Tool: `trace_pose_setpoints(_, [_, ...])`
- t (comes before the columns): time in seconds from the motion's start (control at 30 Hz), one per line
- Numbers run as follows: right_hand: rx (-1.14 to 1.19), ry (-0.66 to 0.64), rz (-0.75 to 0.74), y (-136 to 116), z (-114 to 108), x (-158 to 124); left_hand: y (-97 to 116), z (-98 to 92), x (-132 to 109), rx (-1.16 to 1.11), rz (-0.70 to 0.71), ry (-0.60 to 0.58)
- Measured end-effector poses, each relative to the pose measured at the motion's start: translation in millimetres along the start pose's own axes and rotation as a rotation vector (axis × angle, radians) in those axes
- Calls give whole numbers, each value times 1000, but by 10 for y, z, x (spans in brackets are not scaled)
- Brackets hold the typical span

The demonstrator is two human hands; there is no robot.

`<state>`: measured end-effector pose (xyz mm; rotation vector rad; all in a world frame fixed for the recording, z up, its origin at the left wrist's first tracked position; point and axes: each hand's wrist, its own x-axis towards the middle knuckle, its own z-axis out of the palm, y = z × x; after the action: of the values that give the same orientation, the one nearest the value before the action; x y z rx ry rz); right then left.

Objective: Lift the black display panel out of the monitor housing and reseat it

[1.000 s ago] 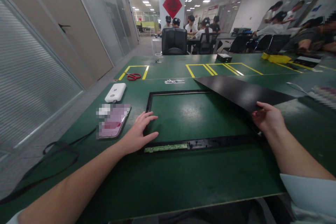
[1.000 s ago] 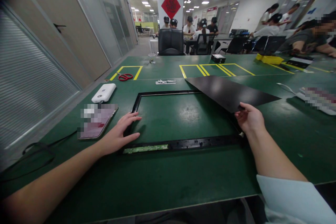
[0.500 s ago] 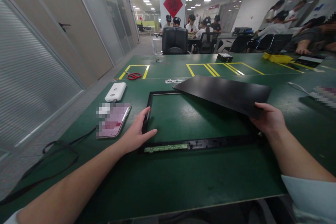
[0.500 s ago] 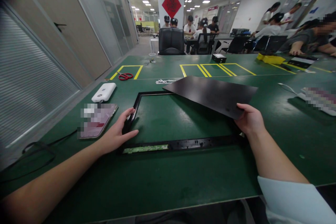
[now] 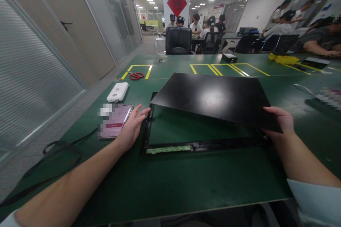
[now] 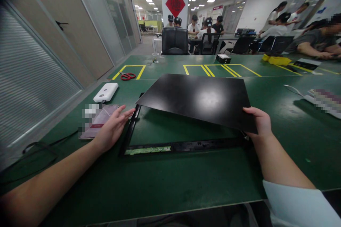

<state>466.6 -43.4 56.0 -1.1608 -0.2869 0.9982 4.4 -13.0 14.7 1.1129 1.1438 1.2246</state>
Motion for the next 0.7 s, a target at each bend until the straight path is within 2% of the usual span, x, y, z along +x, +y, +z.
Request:
trace_pose_setpoints(0.1, [23, 39, 116, -20, -3, 1, 98, 26, -43, -159, -46, 40])
trace_pose_setpoints(0.23, [35, 34, 108, -21, -39, 60, 180, 25, -48, -271, -134, 85])
trace_pose_setpoints(0.4, [1, 76, 87, -3, -89, 121, 212, 34, -39, -256, -158, -11])
trace_pose_setpoints(0.5, [-58, 46, 67, 7, -108, 132, 201, 17, -45, -212, -200, -75])
trace_pose_setpoints(0.7, [-219, -17, 97, 20, -229, 266, 171, -54, -35, -190, -178, -101])
